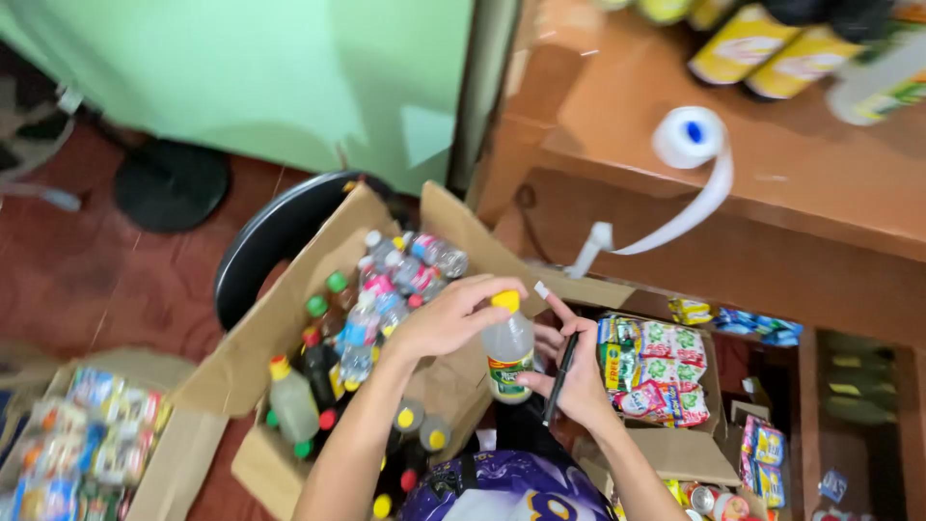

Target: The person takes various bottles from a cardboard box, applies a small white label to each one, and writes on the label with a black pen. After labeling, the person places the bottles onto a wooden shelf, arranging them in rows alongside other similar bottles.

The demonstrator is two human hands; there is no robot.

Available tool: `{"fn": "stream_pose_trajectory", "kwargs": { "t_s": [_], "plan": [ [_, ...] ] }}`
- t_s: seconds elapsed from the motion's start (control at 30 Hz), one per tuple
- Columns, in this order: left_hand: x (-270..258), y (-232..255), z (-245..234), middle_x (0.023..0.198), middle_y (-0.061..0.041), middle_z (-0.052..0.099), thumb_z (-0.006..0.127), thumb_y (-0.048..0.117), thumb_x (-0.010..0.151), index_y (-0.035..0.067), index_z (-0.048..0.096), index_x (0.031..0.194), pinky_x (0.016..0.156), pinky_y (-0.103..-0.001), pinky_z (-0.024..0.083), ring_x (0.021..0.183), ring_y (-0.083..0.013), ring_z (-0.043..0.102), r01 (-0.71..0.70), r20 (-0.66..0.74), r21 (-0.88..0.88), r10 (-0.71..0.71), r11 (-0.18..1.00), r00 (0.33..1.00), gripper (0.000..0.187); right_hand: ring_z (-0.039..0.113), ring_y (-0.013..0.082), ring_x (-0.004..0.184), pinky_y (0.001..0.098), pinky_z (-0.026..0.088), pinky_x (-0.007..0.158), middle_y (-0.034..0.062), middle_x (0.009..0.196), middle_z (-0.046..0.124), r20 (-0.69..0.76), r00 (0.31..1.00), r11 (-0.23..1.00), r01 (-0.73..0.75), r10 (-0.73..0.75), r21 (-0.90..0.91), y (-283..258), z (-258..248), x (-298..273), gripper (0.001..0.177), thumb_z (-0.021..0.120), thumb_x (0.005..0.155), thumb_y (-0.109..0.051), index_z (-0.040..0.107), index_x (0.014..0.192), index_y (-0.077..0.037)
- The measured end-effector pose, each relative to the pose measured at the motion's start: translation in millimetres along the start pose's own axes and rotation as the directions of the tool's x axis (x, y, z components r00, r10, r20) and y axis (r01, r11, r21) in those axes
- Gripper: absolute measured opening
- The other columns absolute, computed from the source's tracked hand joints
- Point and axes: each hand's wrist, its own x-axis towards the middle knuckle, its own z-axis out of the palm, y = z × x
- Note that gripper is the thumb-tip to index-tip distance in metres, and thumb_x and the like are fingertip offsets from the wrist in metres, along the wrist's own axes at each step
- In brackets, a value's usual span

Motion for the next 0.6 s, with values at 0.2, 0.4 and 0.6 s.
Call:
{"fn": "stream_pose_trajectory", "kwargs": {
  "t_s": [0.2, 0.4, 0.6],
  "plan": [
    [64.1, 45.3, 39.9, 0.109, -0.007, 0.073, 0.067, 0.020, 0.098, 0.010, 0.067, 0.129, 0.079, -0.031, 0.054, 0.087, -0.0175, 0.065, -0.051, -0.085, -0.042, 0.047, 0.998, 0.995, 0.033, 0.055, 0.0399, 0.132, 0.0514, 0.057, 0.102, 0.0247, 0.165, 0.020, -0.199, 0.975, 0.993, 0.109, -0.099, 0.039, -54.8, -24.9, -9.3, 0.074, 0.084, 0.073, 0.009, 0.026, 0.113, -0.015],
    [94.3, 46.2, 115.1, 0.152, -0.015, 0.051, 0.051, 0.057, 0.105, 0.002, 0.037, 0.154, 0.116, -0.033, 0.037, 0.140, -0.0203, 0.049, -0.417, -0.349, -0.510, 0.263, 0.752, 0.900, 0.074, 0.058, 0.0384, 0.132, 0.0506, 0.053, 0.101, 0.0255, 0.163, 0.020, -0.371, 0.865, 0.939, 0.283, -0.338, -0.197, -98.4, -52.5, 4.3, 0.077, 0.087, 0.070, 0.006, 0.025, 0.112, -0.013],
    [110.7, 31.0, 160.1, 0.138, -0.023, 0.061, 0.055, 0.063, 0.096, 0.000, 0.034, 0.147, 0.100, -0.046, 0.053, 0.121, -0.0315, 0.064, -0.300, -0.291, -0.834, 0.091, 0.463, 0.952, 0.084, 0.067, 0.0323, 0.120, 0.0427, 0.063, 0.089, 0.0270, 0.162, 0.029, -0.376, 0.858, 0.907, 0.211, -0.351, -0.365, -130.8, -62.0, 1.9, 0.070, 0.086, 0.075, -0.006, 0.025, 0.109, -0.011]
  ]
}}
